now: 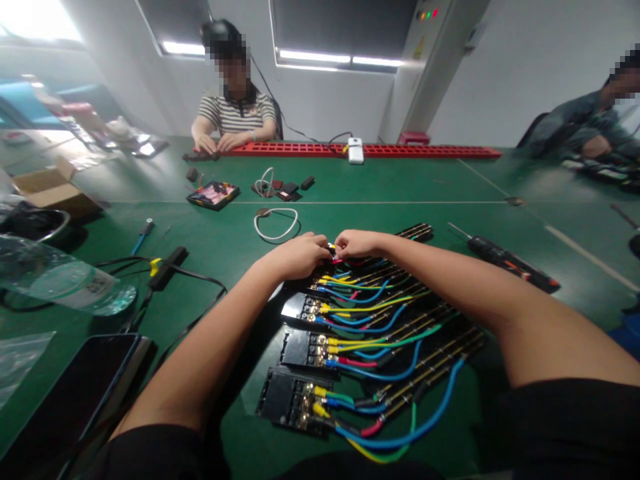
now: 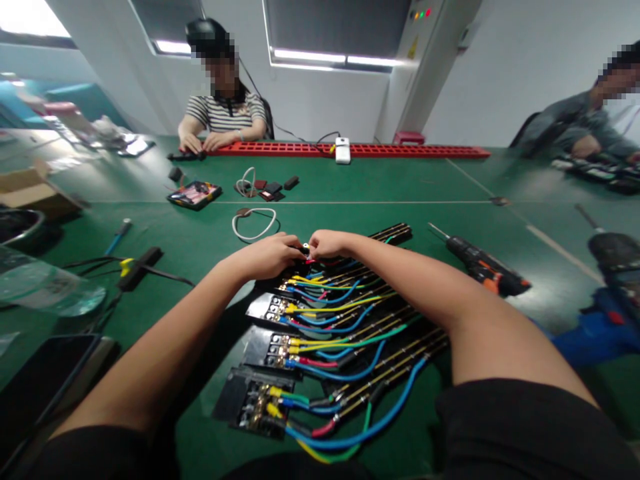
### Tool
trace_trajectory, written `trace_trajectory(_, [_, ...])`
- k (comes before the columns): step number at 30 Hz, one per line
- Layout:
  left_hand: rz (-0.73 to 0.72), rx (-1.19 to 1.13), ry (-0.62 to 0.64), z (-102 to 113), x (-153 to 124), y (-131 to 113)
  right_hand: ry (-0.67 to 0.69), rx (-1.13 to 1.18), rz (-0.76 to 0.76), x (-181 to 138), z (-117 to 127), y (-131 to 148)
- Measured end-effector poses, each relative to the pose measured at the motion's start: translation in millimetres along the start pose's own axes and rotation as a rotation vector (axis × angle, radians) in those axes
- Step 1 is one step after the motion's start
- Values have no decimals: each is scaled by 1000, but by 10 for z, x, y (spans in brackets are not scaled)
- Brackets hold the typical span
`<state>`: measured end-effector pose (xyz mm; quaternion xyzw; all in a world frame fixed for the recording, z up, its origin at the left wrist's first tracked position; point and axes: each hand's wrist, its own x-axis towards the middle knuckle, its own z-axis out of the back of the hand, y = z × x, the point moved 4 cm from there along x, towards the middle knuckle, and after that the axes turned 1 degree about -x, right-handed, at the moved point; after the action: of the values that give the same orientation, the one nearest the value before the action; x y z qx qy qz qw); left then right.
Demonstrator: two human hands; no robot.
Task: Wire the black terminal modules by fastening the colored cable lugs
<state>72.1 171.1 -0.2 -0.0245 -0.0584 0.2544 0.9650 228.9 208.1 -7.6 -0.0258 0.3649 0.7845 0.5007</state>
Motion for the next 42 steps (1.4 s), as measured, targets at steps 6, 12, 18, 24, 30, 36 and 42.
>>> trace_trajectory(6, [26,-24,-8,7,-12,6,0,-29,13,-13,15,11])
trace_trajectory(12, [24,-21,-5,-4,-13,12,-5,-33,-8,-29,9,3])
trace_trajectory(18, [50,-13,3,-8,-17,10,9,-23,-11,-41,13,9])
trace_trajectory(24, [49,42,8,30,-12,-31,-21,-89,2,-52,63,24])
trace_trajectory(30, [58,43,3,32,-12,-18,-141,-285,97,-132,96,80])
trace_trajectory(36, [46,3,0,-4,-8,34,-245,-381,181,-300,102,73])
trace_trajectory(42, [34,-24,-17,6,-10,46,-277,-468,297,-370,22,31])
